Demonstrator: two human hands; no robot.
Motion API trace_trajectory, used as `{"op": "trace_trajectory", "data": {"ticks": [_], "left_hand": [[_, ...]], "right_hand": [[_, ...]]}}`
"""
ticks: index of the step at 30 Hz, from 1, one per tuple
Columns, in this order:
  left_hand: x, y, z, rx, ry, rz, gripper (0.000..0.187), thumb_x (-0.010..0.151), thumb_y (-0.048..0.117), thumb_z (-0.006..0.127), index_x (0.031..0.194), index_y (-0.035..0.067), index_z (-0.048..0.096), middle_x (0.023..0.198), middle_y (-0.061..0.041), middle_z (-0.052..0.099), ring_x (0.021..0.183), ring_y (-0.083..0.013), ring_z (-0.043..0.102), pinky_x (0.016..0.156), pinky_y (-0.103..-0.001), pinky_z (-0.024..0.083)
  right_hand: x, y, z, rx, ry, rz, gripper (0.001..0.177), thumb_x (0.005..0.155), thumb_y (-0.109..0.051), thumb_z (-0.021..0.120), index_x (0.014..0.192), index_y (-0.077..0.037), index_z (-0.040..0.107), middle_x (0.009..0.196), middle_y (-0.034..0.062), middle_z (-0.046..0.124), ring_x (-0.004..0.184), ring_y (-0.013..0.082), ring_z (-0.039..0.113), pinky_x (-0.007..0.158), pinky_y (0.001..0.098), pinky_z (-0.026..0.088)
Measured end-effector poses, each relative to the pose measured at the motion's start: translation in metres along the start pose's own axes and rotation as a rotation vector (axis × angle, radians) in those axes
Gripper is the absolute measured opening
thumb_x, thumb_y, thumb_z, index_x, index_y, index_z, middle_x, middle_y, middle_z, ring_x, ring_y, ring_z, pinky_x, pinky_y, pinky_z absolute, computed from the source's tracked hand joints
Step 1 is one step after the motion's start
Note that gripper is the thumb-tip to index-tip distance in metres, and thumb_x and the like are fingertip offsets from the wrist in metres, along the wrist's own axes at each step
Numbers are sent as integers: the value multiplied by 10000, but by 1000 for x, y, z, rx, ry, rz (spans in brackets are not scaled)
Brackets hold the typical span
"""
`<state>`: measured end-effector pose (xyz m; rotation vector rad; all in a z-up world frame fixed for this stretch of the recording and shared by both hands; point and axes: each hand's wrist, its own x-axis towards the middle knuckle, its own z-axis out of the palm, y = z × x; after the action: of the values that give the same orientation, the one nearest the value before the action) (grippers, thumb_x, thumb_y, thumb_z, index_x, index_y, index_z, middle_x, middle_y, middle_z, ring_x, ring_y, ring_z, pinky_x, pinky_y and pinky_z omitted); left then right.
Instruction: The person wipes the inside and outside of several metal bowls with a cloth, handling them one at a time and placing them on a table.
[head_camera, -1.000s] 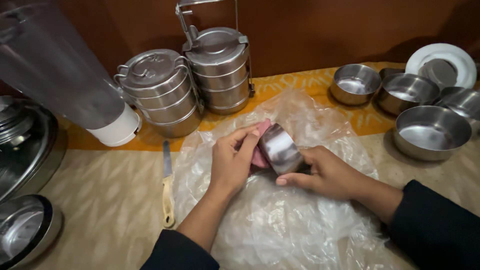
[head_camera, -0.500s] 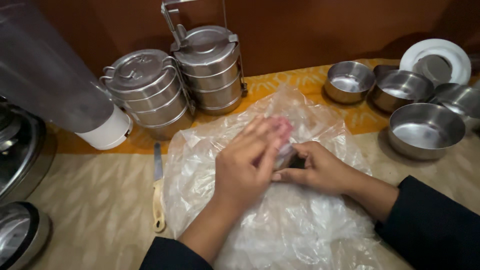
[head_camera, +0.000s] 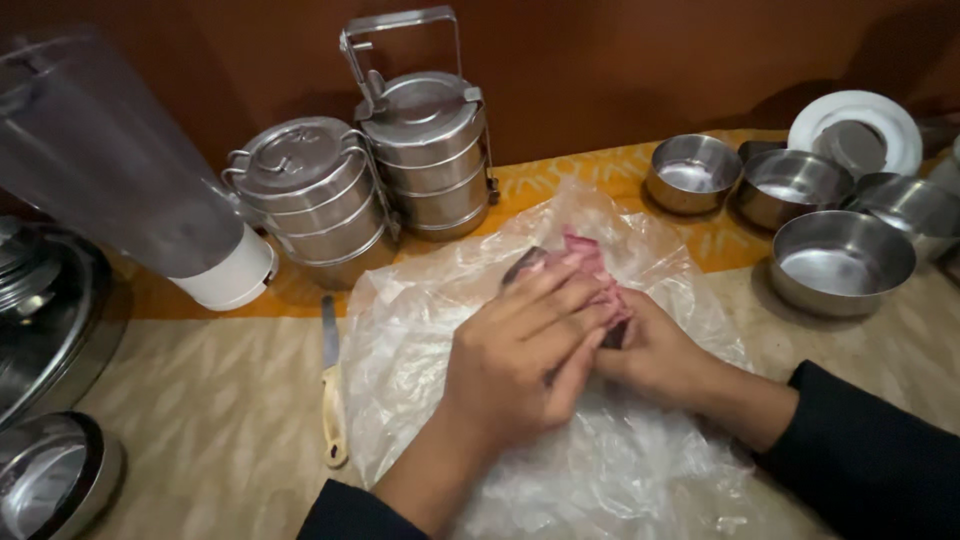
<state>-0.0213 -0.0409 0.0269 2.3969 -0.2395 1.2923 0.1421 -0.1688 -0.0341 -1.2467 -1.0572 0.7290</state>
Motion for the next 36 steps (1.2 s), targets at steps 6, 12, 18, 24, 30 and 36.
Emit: {"op": "trace_trajectory", "data": {"ticks": [6,12,18,24,30,36], "left_hand": [[-4,-28,10,-69,143,-140,244,1058,200,593,1180,56,749,1182,-169,763,1152,-306,738,966,-376,582],[-25,-71,21,-809,-73,-936,435,1087,345,522,1110,-19,759,472,-35,547,346,-109,502,345,-270,401],[-12,-19,10,-295,98,-247,316,1093,211,519,1243,8,710,1233,-233,738,1199,-322,704,989,-393,548],[-1,0,11,-37,-74,-75,319,1024,186,594,1309,112,717,1368,-126,717,1366,-293,636,1184,-394,476],[-3,-29,7,-631,34,-519,398,1106,267,496,1329,11,704,1390,-171,714,1343,-262,646,1120,-394,476],[-8,-29,18,-1451,104,-917,671,1025,500,388,1290,-81,597,1074,-149,730,943,-210,729,881,-356,602]], "right_hand": [[4,8,-8,2,-78,223,514,808,12,809,1282,18,611,1036,103,734,933,171,693,836,351,576],[4,-16,6,37,-97,192,547,783,-47,820,1292,13,630,1121,32,756,1005,105,686,925,293,547],[-3,-19,-4,-145,-90,151,621,754,-114,846,1318,-63,590,1140,18,718,1026,80,675,910,278,547],[-1,-7,-12,97,-180,185,361,919,-158,748,1219,13,641,1051,67,711,950,145,681,821,320,580],[-6,-38,3,-292,-252,26,379,851,-125,820,1200,-32,707,1074,27,765,1014,109,670,929,285,537],[-9,-41,3,-114,-182,-100,343,868,-21,804,1198,39,734,1200,98,767,1145,169,677,1034,348,513]]}}
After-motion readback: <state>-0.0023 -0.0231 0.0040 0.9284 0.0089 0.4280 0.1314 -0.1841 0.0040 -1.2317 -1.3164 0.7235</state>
